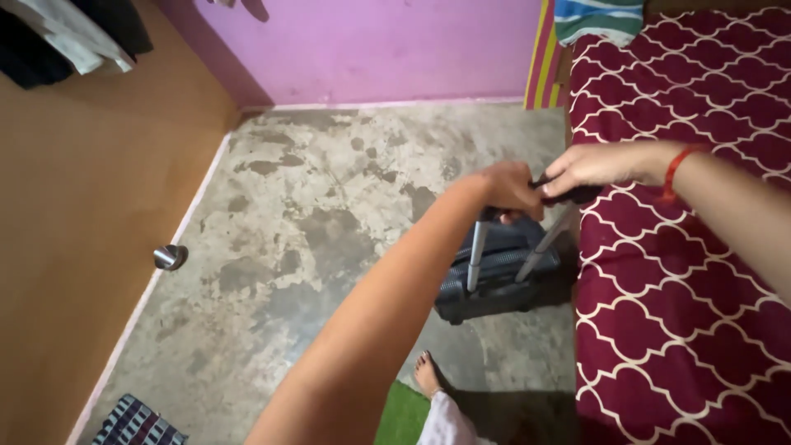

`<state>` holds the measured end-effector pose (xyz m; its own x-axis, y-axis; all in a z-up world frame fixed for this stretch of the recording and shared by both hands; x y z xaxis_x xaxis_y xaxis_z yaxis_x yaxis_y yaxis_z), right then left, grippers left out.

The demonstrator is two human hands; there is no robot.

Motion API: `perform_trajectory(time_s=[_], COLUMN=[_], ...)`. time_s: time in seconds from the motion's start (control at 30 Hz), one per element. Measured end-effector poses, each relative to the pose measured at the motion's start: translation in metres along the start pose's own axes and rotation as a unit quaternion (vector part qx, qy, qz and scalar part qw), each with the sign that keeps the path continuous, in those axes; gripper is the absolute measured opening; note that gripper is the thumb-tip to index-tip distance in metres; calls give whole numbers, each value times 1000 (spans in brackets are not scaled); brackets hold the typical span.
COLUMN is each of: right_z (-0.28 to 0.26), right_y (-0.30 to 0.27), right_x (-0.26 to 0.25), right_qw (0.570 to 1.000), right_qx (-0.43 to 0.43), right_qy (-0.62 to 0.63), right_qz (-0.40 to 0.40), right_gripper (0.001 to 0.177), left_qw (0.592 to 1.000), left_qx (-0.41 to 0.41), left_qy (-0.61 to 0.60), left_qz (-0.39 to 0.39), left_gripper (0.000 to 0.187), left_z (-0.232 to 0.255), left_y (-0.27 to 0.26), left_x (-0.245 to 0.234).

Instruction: The recorder is unpacking a small black suitcase on a bed, removing clothes.

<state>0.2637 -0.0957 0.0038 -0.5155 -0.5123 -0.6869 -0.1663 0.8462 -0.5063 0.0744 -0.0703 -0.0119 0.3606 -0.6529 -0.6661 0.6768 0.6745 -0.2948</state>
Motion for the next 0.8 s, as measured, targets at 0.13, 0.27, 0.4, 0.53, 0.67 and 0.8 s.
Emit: perform_trajectory(time_s=[0.13,0.27,0.4,0.53,0.67,0.8], right_z=[-20,-4,33,36,22,26], right_y=[-27,-14,27,22,6,2], right_x=[13,28,32,36,38,43], right_qw=[999,995,991,992,995,994], right_qx=[-7,-30,-78,-88,-85,-90], right_qy=[43,89,103,76,11,7], right_qz=[20,41,41,41,54,53], right_gripper=[46,47,46,47,46,44], left_qw=[997,989,989,976,964,962], left_qx=[-3,-23,-43,6,-41,-33], left_qy=[65,103,115,164,193,200], left_qz=[46,106,85,140,176,182], left_gripper=[40,43,41,39,40,38], left_z=[4,13,10,17,28,29], left_y=[-24,-36,-25,-23,-48,-55], left_x=[11,10,15,22,22,24])
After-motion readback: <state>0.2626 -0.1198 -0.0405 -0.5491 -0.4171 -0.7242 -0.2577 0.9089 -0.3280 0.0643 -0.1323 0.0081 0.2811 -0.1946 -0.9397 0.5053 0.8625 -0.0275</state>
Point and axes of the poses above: each hand's wrist, its own y-axis towards the middle knuckle, its own x-axis out of the palm, z = x × y, the point moved 1 cm from there along y, towards the middle knuckle, and after that the axes turned 8 degrees about z, right-handed, at the moved point
